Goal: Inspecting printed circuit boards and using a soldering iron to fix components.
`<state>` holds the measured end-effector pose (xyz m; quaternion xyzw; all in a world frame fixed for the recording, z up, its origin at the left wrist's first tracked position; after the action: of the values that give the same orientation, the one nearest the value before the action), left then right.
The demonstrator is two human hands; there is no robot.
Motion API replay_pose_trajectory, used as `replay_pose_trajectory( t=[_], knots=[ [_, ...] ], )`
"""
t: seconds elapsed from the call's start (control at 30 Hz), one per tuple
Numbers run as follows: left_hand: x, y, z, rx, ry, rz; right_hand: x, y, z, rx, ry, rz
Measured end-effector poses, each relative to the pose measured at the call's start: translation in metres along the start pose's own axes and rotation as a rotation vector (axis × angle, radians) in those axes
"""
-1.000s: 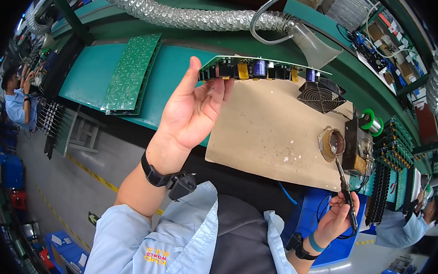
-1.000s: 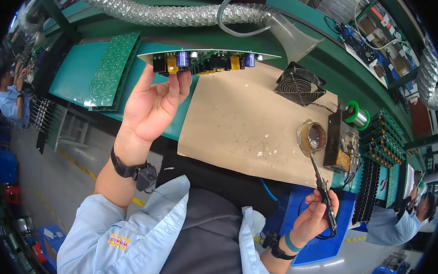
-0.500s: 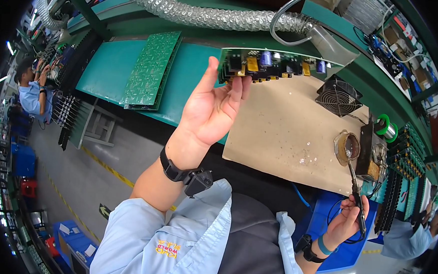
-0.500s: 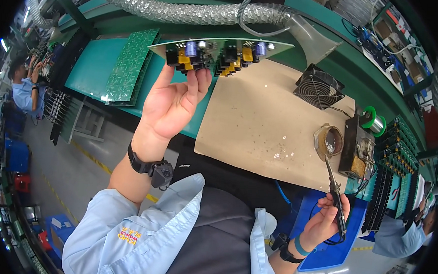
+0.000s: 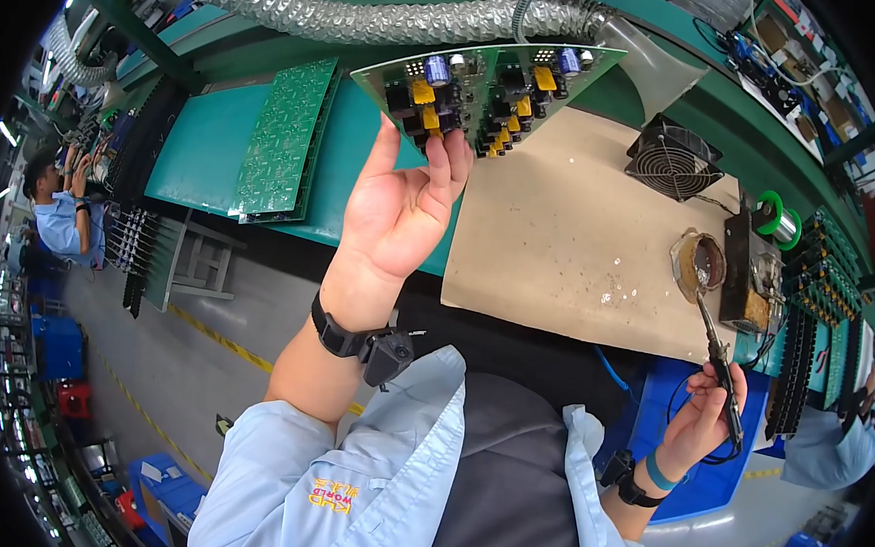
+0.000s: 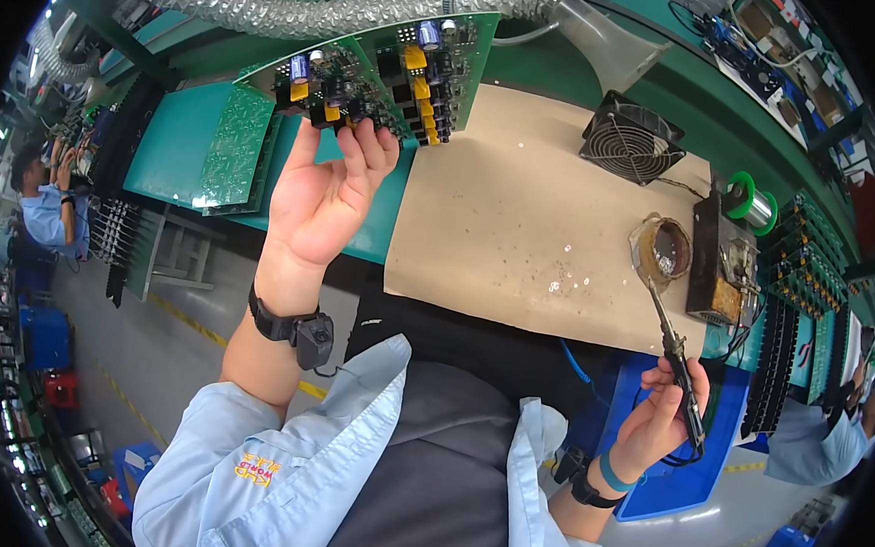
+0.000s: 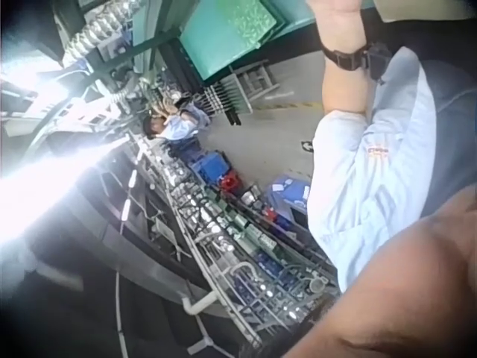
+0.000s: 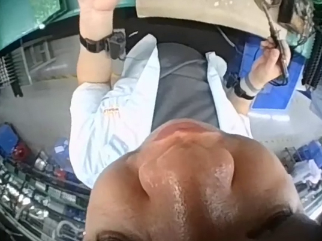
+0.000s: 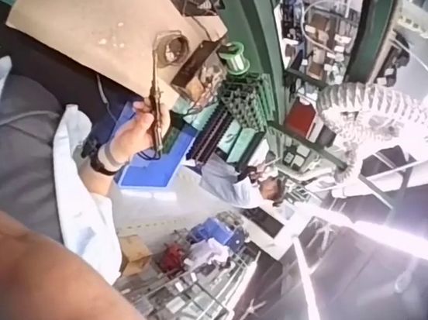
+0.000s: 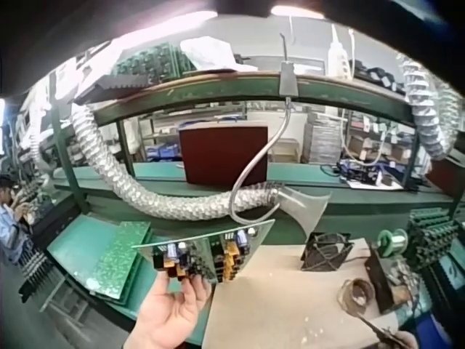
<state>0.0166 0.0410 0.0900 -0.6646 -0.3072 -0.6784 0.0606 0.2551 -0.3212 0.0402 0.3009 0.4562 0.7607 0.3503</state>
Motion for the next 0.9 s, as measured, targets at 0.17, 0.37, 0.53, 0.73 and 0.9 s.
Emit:
replay_pose_trajectory(
  t=[0.17, 0.37, 0.53, 0.73, 0.9],
  knots=[
    [-0.005, -0.008, 0.007, 0.002, -0.010, -0.021, 0.000, -0.003, -0.002, 0.019, -0.018, -0.008],
    [-0.006, -0.010, 0.008, 0.007, -0.040, -0.037, 0.003, -0.007, -0.002, 0.066, -0.049, 0.000],
    [-0.001, -0.010, 0.011, -0.026, -0.022, -0.050, 0.008, -0.006, 0.001, 0.091, -0.065, 0.007],
    [0.002, -0.017, 0.013, -0.014, -0.073, -0.090, 0.012, -0.010, 0.003, 0.097, -0.033, 0.021],
    [0.006, -0.016, 0.016, -0.030, -0.102, -0.078, 0.013, -0.010, 0.003, 0.105, -0.018, 0.022]
  ],
)
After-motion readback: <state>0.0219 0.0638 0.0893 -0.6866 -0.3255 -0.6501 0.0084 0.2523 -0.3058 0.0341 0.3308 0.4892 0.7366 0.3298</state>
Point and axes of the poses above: each hand's wrist, its own z-axis towards the middle knuckle, its own x-axis out of the palm, y = z × x, the point moved 3 cm from there along z, towards the middle knuckle, and after that the axes turned 3 degrees about y, right-handed, at the moved point
